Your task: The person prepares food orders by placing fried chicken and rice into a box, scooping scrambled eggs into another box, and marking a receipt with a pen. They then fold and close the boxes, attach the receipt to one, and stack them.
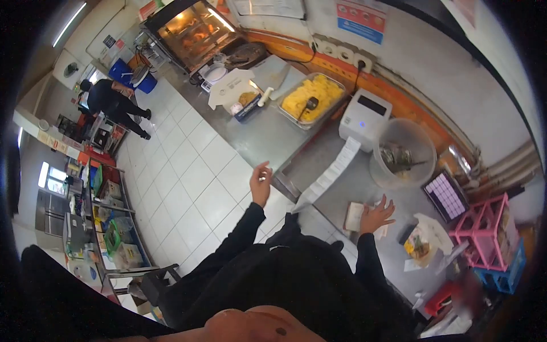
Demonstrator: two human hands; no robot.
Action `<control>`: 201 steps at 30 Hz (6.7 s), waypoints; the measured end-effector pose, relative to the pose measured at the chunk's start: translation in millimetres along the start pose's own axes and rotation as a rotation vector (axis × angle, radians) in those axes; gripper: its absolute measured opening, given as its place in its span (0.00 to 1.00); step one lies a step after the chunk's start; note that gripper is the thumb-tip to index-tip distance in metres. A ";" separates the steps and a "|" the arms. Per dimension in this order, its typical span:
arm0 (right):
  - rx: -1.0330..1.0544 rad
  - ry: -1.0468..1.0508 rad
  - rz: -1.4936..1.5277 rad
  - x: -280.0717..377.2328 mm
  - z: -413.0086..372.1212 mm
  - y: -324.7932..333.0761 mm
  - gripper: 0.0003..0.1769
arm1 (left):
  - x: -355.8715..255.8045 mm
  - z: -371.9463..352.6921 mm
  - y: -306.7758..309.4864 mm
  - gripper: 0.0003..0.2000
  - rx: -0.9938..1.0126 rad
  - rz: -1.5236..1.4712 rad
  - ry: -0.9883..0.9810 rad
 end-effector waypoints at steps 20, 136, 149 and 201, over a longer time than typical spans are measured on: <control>-0.090 0.189 0.330 246.6 -50.5 9.3 0.27 | 260.7 440.1 38.8 0.18 -0.060 0.905 0.257; 0.668 0.957 -0.186 417.3 145.9 -160.6 0.19 | 102.9 124.0 -180.7 0.51 0.695 -0.877 0.985; 1.032 0.551 0.412 374.6 165.2 -201.6 0.16 | 88.1 136.2 -183.0 0.53 0.778 -0.911 0.971; 1.344 -0.338 1.071 414.6 86.2 -123.5 0.12 | 169.8 177.2 33.1 0.20 0.439 0.720 -0.033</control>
Point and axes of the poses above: each hand's wrist, its own z-axis towards the middle knuckle, its own y-axis out of the back of the hand, x = y × z, the point moved 8 cm from there along z, towards the middle knuckle, and after that the axes turned 3 degrees about -x, right-handed, at the moved point
